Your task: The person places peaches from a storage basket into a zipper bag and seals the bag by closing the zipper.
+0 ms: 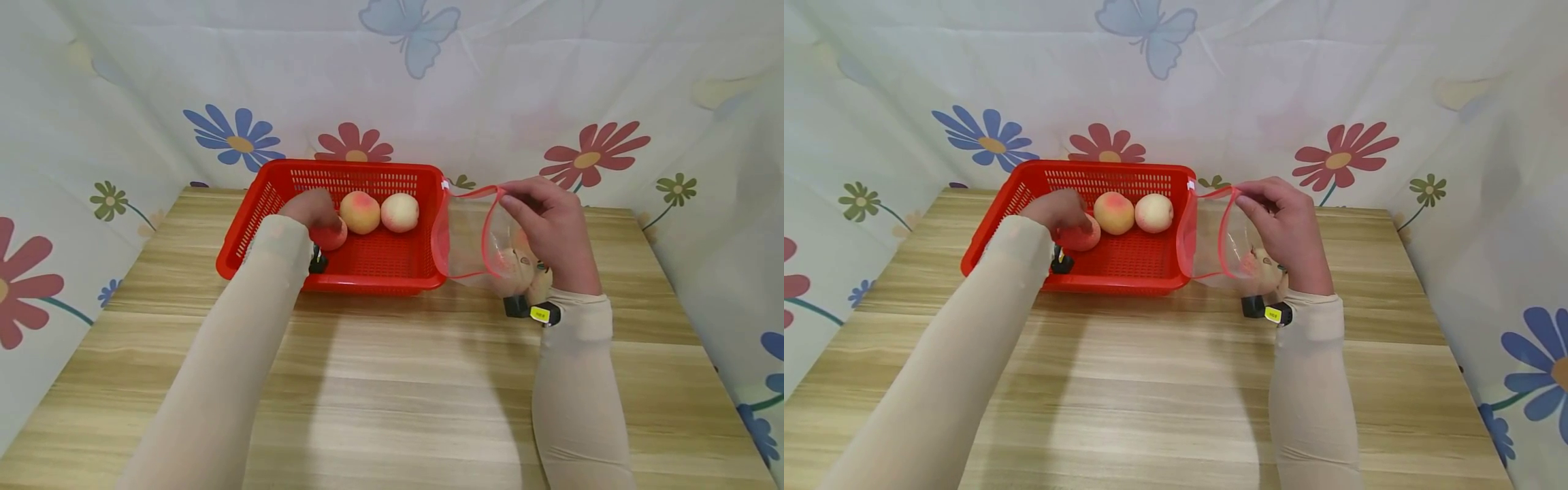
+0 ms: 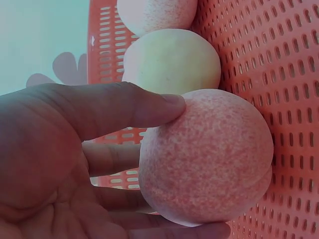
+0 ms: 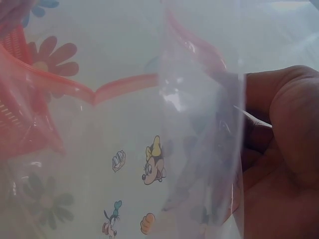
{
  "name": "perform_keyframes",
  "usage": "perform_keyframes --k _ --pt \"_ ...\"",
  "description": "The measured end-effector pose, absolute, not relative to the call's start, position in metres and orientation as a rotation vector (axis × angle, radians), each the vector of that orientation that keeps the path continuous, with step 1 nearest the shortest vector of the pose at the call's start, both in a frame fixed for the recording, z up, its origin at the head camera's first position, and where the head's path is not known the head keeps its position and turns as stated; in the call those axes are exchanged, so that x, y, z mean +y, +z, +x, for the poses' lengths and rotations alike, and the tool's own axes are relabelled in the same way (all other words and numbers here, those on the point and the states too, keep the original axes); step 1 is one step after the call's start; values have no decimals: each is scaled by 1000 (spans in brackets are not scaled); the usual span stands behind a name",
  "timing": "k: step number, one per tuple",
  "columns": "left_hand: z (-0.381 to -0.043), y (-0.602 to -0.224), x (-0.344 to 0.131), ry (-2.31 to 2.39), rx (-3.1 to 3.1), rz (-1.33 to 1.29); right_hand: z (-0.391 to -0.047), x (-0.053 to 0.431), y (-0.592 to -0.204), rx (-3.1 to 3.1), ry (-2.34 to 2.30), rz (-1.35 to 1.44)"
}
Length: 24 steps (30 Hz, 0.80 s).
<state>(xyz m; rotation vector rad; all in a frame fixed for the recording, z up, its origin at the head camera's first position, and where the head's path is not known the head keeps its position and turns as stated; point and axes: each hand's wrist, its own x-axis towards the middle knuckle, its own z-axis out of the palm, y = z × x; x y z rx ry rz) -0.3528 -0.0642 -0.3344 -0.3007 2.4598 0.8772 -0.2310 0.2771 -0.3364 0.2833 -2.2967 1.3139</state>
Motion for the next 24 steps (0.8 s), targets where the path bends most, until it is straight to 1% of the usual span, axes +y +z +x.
perform_keyframes --k 6,10,18,24 --pt "-363 -341 -65 726 2518 -137 -231 277 -335 -2309 1303 279" --pt "-367 -341 -66 681 2540 -102 -230 276 -334 -2324 1287 264" --pt "-361 -329 -63 641 2567 -61 -230 277 -335 -2314 1297 273" --pt "-357 -320 -59 596 2595 30 -230 277 -335 -2321 1295 266"
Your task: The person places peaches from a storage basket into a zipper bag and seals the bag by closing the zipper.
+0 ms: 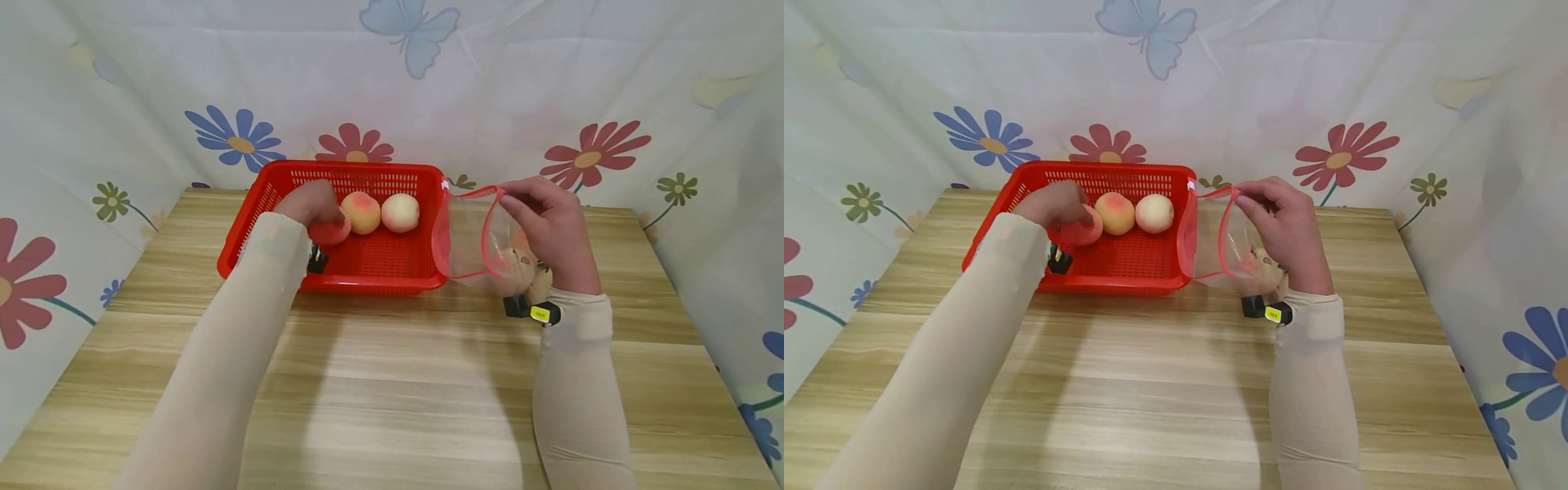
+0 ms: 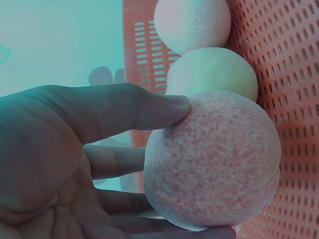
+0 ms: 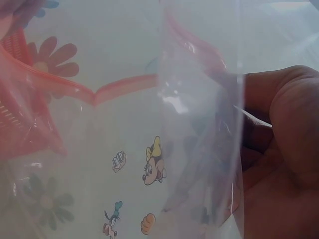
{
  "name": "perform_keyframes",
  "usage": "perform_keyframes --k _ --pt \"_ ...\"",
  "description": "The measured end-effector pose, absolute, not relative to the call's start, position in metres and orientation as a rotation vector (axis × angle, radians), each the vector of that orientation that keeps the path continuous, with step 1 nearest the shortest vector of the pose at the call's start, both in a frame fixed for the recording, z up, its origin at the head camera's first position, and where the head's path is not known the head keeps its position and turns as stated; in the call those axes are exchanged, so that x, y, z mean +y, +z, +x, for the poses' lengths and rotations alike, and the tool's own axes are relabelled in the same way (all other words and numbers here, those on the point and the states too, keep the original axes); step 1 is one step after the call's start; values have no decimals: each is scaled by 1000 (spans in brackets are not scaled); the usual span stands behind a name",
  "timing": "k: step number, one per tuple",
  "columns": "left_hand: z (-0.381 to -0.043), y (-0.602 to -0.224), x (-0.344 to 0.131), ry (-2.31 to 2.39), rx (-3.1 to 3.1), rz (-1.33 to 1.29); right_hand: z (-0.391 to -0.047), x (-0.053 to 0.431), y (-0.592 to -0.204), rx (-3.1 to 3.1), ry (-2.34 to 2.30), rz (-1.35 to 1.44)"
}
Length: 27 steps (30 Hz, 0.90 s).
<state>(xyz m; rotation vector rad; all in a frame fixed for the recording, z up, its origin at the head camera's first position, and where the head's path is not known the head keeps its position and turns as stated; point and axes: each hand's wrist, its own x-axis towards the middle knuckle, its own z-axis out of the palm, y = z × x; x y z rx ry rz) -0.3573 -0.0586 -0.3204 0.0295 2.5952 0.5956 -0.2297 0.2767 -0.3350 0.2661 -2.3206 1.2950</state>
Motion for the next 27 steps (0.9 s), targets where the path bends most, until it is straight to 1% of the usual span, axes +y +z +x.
perform_keyframes --k 12,27 --pt "-355 -314 -52 493 2630 117 -231 276 -334 -2310 1299 275" --pt "-334 -297 -37 555 2695 293 -230 275 -334 -2314 1286 280"
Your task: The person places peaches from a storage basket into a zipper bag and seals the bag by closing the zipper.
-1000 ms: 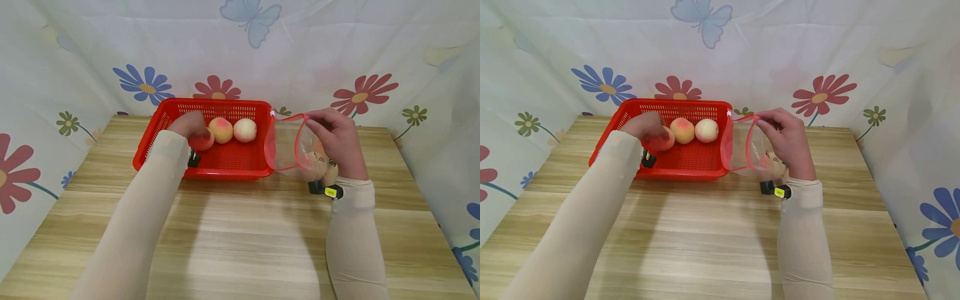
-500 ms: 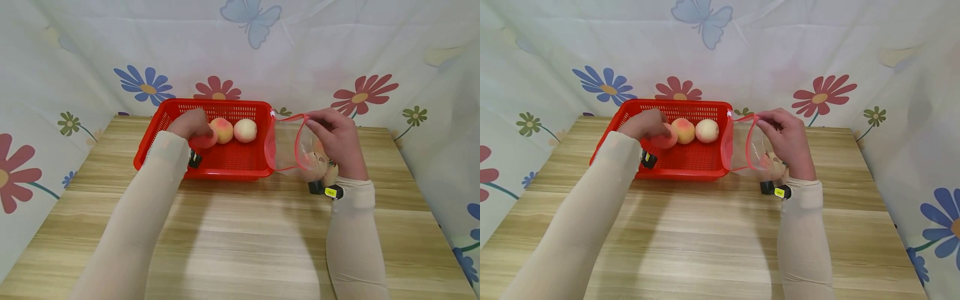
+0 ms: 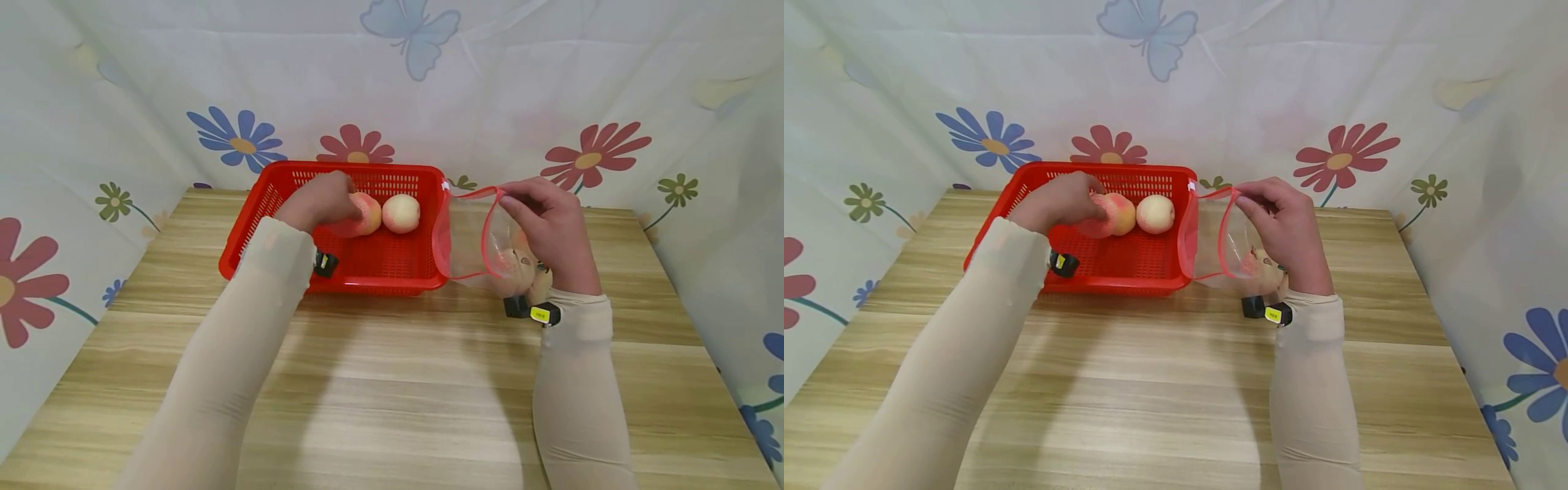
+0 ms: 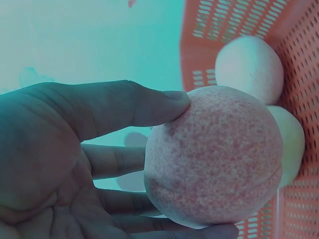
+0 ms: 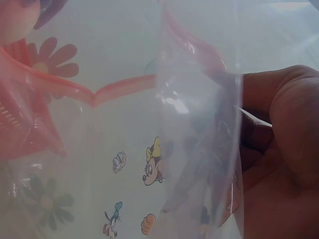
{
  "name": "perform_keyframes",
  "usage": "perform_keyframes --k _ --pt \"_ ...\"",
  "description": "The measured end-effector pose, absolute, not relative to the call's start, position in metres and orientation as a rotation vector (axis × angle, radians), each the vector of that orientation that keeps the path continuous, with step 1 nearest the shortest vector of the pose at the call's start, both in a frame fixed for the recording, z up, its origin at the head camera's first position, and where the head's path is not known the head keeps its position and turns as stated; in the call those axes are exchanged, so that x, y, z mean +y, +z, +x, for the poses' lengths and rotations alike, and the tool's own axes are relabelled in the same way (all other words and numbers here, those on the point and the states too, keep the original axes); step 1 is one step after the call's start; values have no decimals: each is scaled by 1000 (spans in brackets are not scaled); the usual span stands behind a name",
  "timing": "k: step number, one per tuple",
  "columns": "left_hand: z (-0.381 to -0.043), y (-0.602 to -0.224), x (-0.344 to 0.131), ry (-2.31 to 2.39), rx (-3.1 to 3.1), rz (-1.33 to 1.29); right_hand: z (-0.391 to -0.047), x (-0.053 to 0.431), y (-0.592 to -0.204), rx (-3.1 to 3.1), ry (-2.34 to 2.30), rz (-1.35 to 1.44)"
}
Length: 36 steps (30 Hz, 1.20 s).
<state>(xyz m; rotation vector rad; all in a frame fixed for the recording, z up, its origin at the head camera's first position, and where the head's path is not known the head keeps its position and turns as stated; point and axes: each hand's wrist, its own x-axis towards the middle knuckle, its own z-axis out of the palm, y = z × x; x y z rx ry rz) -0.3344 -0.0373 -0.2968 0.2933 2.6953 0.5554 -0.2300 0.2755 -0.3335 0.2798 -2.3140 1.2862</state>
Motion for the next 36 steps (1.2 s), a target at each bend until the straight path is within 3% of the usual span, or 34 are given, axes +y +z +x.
perform_keyframes --k 36 --pt "-283 -272 -10 657 2749 556 -230 277 -334 -2321 1270 294"
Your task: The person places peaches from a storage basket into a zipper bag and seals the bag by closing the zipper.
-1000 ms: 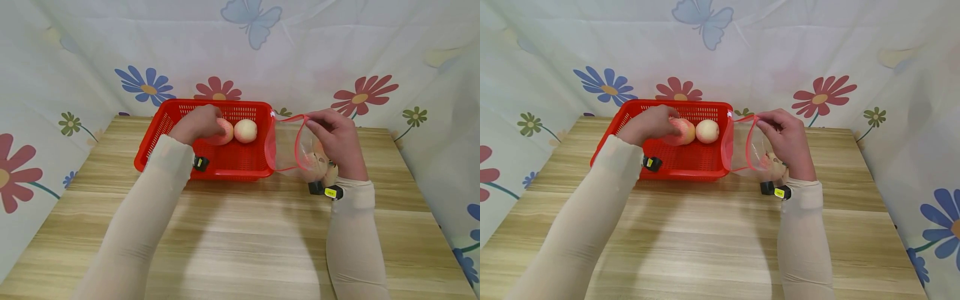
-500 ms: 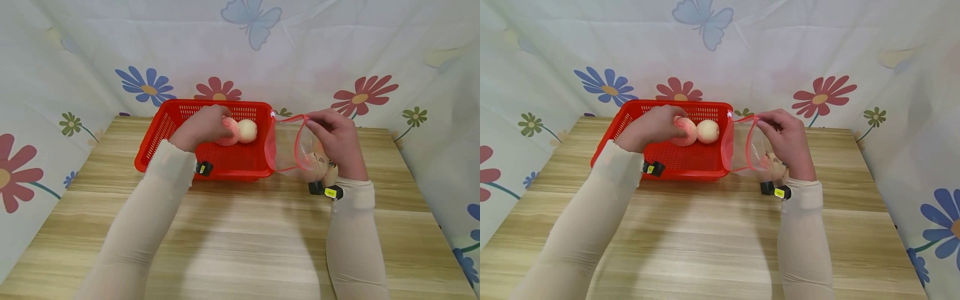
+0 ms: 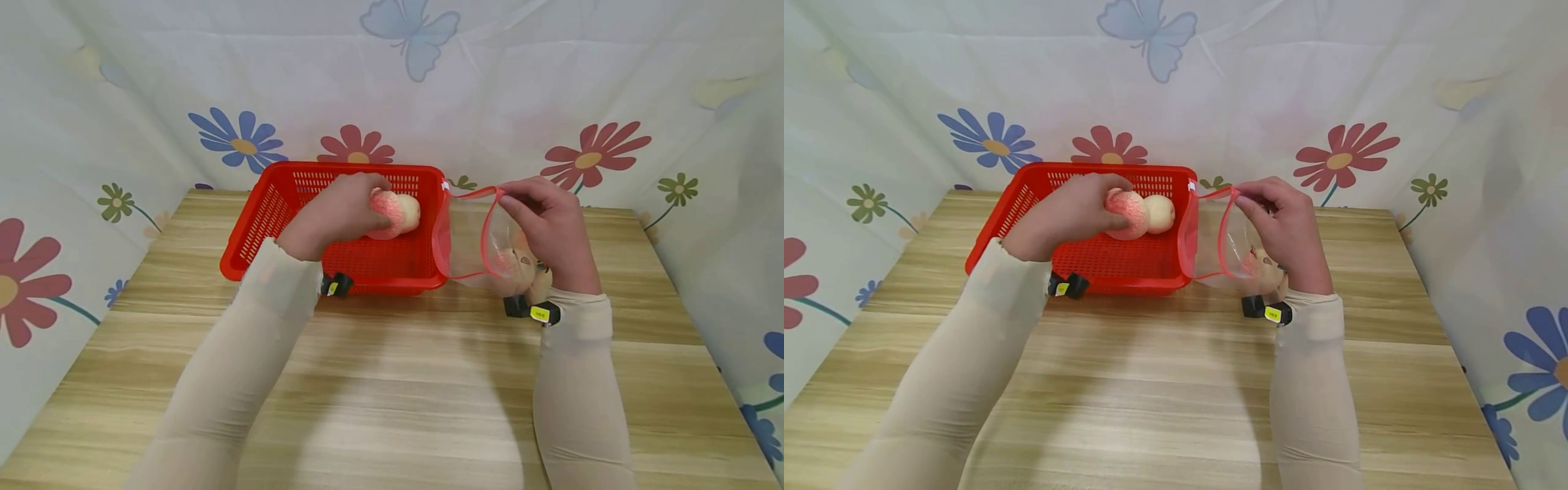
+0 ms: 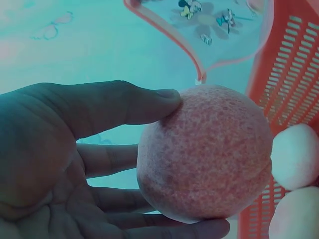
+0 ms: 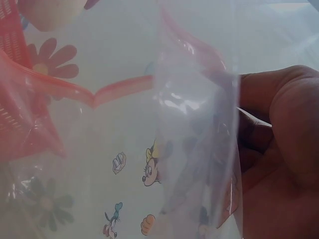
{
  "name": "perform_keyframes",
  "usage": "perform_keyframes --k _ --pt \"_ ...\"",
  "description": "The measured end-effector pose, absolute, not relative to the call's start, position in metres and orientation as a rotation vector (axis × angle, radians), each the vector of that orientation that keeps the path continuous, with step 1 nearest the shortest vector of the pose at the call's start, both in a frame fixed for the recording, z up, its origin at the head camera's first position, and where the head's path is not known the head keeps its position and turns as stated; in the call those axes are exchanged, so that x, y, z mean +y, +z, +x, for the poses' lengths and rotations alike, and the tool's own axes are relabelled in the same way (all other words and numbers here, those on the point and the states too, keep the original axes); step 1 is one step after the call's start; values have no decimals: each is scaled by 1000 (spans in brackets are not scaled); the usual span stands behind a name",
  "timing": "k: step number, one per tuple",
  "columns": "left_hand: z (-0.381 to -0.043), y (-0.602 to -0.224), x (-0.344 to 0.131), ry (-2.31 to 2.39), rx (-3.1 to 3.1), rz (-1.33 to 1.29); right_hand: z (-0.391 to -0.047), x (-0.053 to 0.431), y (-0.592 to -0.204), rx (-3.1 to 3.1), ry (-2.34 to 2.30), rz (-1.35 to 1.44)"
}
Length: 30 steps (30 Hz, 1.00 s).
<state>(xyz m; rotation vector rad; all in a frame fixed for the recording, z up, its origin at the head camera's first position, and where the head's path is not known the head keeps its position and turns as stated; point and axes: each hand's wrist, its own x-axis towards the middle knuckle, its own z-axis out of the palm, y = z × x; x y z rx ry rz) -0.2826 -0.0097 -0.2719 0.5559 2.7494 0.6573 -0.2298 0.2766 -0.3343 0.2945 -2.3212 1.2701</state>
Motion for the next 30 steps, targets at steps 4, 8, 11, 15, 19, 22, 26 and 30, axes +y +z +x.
perform_keyframes --k 4,8,11,15,19,22,26,30 --pt "-279 -272 -9 705 2738 580 -230 277 -334 -2327 1256 294" --pt "-275 -273 -8 752 2719 576 -231 277 -335 -2318 1261 305" --pt "-274 -275 -7 794 2707 570 -231 277 -335 -2315 1267 306" --pt "-272 -278 -6 825 2693 579 -231 277 -334 -2311 1270 306" --pt "-269 -281 -5 838 2687 587 -231 276 -334 -2307 1277 308" --pt "-266 -283 -3 865 2689 581 -231 276 -334 -2305 1277 310" --pt "-262 -285 -1 900 2693 578 -231 276 -334 -2305 1275 311" --pt "-259 -288 1 954 2686 573 -230 276 -334 -2312 1275 301"
